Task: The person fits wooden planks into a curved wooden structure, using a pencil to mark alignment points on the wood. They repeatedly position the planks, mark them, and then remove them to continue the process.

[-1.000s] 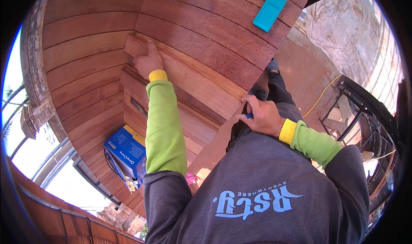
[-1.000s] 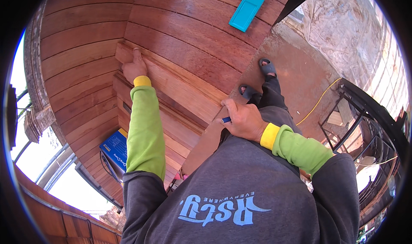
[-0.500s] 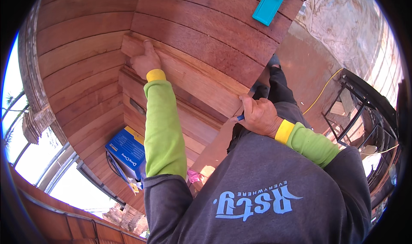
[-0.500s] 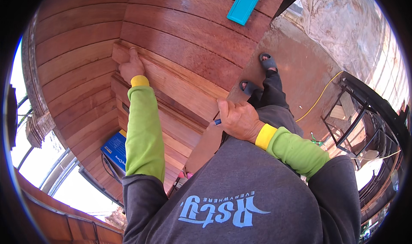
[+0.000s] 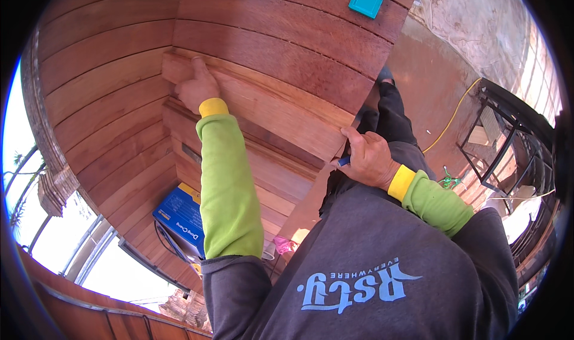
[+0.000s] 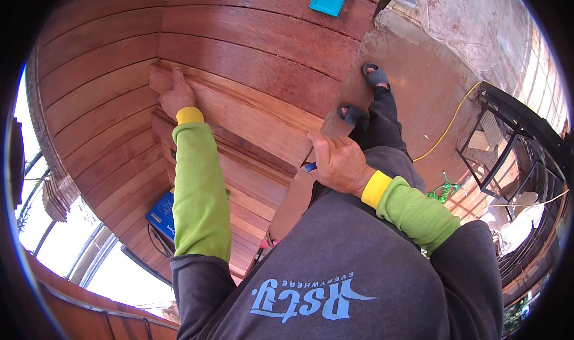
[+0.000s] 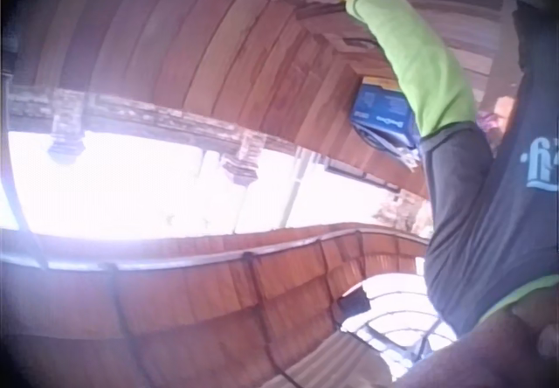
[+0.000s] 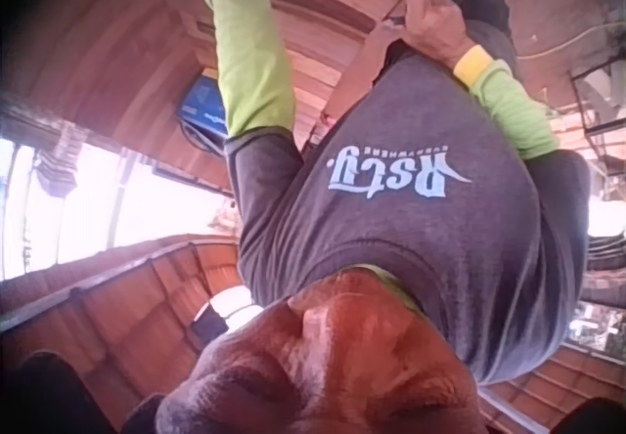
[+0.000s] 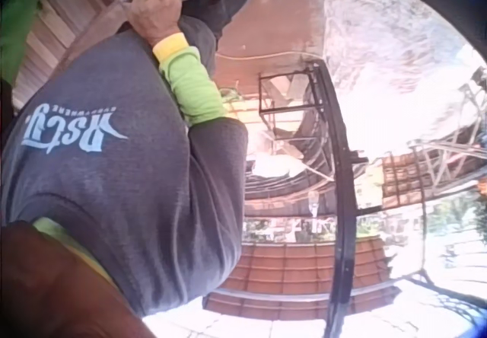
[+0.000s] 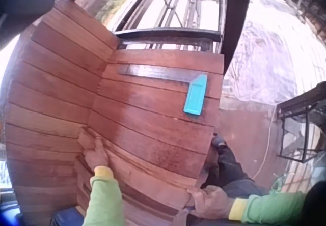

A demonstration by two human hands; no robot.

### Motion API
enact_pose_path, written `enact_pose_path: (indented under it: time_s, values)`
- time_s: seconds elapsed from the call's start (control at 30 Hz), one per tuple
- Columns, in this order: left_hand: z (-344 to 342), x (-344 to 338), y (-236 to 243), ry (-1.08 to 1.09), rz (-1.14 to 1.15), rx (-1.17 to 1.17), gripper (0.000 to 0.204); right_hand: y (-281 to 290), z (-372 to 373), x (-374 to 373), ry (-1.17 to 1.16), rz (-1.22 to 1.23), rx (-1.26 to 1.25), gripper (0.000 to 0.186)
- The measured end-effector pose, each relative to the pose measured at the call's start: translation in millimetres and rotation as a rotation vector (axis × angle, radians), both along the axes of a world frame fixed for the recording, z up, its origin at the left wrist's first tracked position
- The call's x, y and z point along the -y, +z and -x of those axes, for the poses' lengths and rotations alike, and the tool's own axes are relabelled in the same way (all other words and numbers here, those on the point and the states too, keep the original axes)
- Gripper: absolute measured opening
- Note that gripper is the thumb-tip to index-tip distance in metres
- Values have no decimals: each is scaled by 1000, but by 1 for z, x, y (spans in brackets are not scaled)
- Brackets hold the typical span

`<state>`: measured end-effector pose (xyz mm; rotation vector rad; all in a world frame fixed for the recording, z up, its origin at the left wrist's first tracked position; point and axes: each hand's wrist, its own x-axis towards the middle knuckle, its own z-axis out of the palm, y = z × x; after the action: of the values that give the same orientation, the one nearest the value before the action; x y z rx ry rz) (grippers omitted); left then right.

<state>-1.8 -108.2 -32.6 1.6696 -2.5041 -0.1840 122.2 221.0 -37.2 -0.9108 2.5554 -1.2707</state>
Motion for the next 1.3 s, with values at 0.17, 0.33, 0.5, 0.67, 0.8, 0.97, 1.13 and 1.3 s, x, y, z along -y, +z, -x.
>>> enact_pose_path:
  time_s: [0.17,0.33,0.5,0.67,0.8,0.97,1.13,1.3]
  values:
    - [2,4,-1,-19,13,42,92,-8,-7,1,-33,88,-82,72]
    - [-1,9,-3,-24,-5,32,93,-14,-13,5,-71,140,-89,87]
    - [1,9,-4,-19,-19,20,91,-18,-17,9,-119,187,-103,78]
    - [0,4,0,-44,-14,11,91,-20,-21,10,-139,201,-65,79]
    - [0,5,0,-51,-26,13,91,-17,-21,9,-155,203,-31,81]
    - [0,7,-3,-50,-30,-5,92,-15,-21,11,-175,218,17,84]
    - [-2,11,-4,-62,-23,-2,93,-16,-22,11,-174,240,38,83]
    - [-2,12,-5,-55,-14,1,94,-18,-23,10,-173,245,15,83]
